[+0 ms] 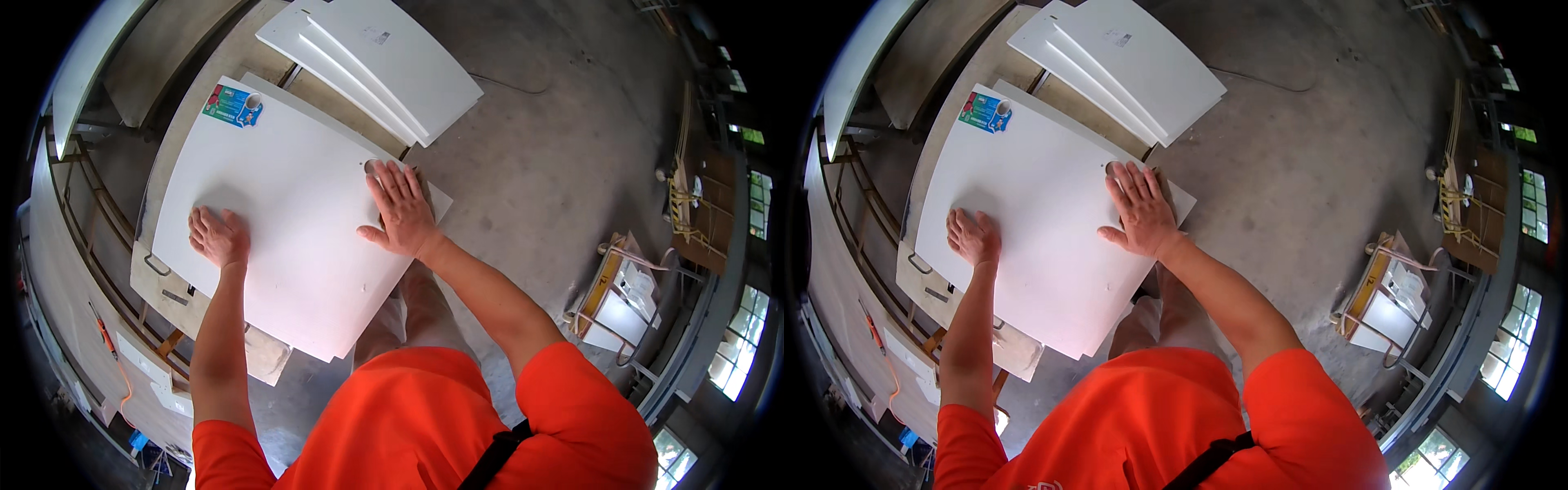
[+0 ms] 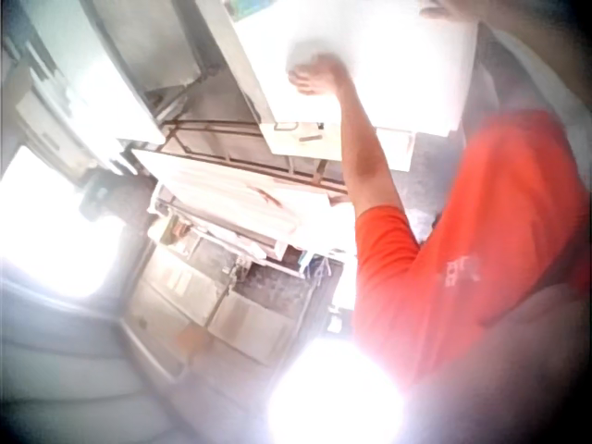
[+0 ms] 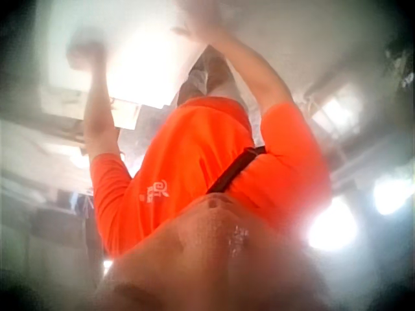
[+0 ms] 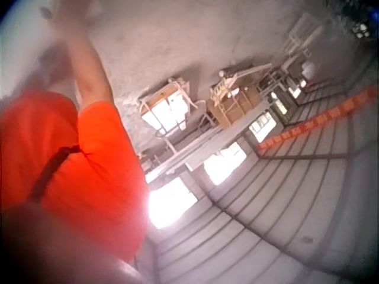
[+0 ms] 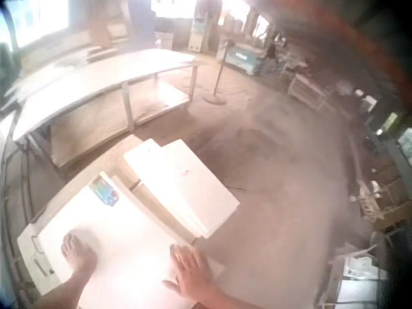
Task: The person wipes several white furniture panels with a cloth, applying water from a bottle to the cloth between panels.
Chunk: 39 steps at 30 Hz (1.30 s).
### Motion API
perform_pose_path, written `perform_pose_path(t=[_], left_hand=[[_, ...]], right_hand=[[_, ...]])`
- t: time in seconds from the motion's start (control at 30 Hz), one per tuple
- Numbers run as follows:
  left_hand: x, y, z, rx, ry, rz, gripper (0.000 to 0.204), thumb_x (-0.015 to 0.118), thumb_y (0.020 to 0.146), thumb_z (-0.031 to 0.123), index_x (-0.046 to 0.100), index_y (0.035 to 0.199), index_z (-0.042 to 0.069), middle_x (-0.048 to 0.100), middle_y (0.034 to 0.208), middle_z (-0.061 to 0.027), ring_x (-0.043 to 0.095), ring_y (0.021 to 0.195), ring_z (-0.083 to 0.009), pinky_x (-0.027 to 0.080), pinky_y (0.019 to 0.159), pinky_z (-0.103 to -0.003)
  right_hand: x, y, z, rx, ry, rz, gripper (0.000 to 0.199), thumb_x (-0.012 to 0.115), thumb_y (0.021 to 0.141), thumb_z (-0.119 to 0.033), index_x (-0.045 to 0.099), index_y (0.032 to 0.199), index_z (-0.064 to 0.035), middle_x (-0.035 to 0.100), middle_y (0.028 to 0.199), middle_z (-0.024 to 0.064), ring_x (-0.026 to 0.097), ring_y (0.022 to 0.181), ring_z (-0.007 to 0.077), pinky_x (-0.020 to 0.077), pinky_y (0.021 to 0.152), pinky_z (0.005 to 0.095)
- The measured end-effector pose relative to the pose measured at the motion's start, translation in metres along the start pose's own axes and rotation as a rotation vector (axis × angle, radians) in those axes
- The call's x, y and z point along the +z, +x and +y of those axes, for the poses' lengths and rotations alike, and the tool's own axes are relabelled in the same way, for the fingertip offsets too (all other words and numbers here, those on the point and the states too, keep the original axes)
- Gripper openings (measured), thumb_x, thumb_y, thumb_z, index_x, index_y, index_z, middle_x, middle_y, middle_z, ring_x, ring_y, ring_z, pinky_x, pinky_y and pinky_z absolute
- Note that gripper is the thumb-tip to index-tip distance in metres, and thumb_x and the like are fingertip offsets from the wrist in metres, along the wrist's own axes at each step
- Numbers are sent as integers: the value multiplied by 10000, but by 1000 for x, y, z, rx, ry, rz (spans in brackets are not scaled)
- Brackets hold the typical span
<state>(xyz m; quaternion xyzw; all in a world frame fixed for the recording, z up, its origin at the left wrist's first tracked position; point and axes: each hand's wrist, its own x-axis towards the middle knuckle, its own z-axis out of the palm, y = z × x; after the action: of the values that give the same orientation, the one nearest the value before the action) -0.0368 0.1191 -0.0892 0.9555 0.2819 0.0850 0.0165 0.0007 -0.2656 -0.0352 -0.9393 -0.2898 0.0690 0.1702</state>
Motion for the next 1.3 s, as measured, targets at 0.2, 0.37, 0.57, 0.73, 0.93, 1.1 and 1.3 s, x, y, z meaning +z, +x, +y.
perform_pose_path(t=[0.2, 0.37, 0.57, 0.73, 0.93, 1.1, 1.3], left_hand=[[1, 0, -5, 6, 33, -6, 613, 505, 998, 397, 417, 1475, 22, 391, 1593, -161, 265, 1523, -312, 171, 1225, -525], [-3, -2, -2, 30, -3, 22, 614, 519, 988, 386, 414, 1466, 16, 391, 1589, -164, 267, 1522, -317, 168, 1224, -529], [-1, -6, -2, 24, -5, 39, 622, 535, 978, 395, 416, 1461, 23, 392, 1587, -153, 268, 1521, -328, 170, 1223, -540], [1, 0, 1, -2, 39, 27, 628, 532, 986, 408, 408, 1471, 29, 383, 1593, -148, 270, 1522, -331, 180, 1222, -544], [4, 0, -5, -21, 64, 14, 626, 528, 992, 416, 405, 1482, 47, 386, 1591, -146, 283, 1518, -318, 186, 1223, -539], [3, 3, 1, -19, 6, 3, 619, 533, 986, 415, 416, 1474, 53, 399, 1583, -144, 290, 1516, -311, 184, 1226, -532], [2, 0, -13, -68, 45, 46, 607, 544, 976, 403, 431, 1456, 50, 415, 1577, -152, 299, 1512, -313, 184, 1230, -519]], right_hand=[[2, 14, 2, -52, 7, -42, 1002, 507, 936, -698, 265, 1586, 25, 182, 1677, 263, 176, 1562, 403, 68, 1272, 558], [9, 96, -21, -192, 64, 29, 1025, 557, 910, -702, 270, 1577, 20, 208, 1666, 264, 179, 1561, 409, 88, 1276, 546], [-11, 25, 32, -185, 1, -54, 1019, 549, 903, -725, 291, 1575, -4, 256, 1653, 258, 221, 1545, 428, 100, 1264, 577], [-23, 43, 31, -115, -139, -212, 1030, 430, 930, -771, 229, 1623, -37, 172, 1698, 206, 118, 1578, 377, 20, 1278, 550], [-9, 33, 4, -194, -23, -304, 1051, 401, 941, -776, 195, 1625, -5, 116, 1710, 218, 64, 1589, 386, -9, 1281, 542], [-14, 46, 20, -98, 33, -154, 1067, 424, 927, -785, 211, 1614, 4, 161, 1693, 230, 109, 1579, 396, 25, 1280, 537], [4, 5, -57, -284, 235, -406, 1044, 485, 907, -781, 261, 1611, -43, 211, 1687, 212, 173, 1570, 387, 99, 1274, 544]])
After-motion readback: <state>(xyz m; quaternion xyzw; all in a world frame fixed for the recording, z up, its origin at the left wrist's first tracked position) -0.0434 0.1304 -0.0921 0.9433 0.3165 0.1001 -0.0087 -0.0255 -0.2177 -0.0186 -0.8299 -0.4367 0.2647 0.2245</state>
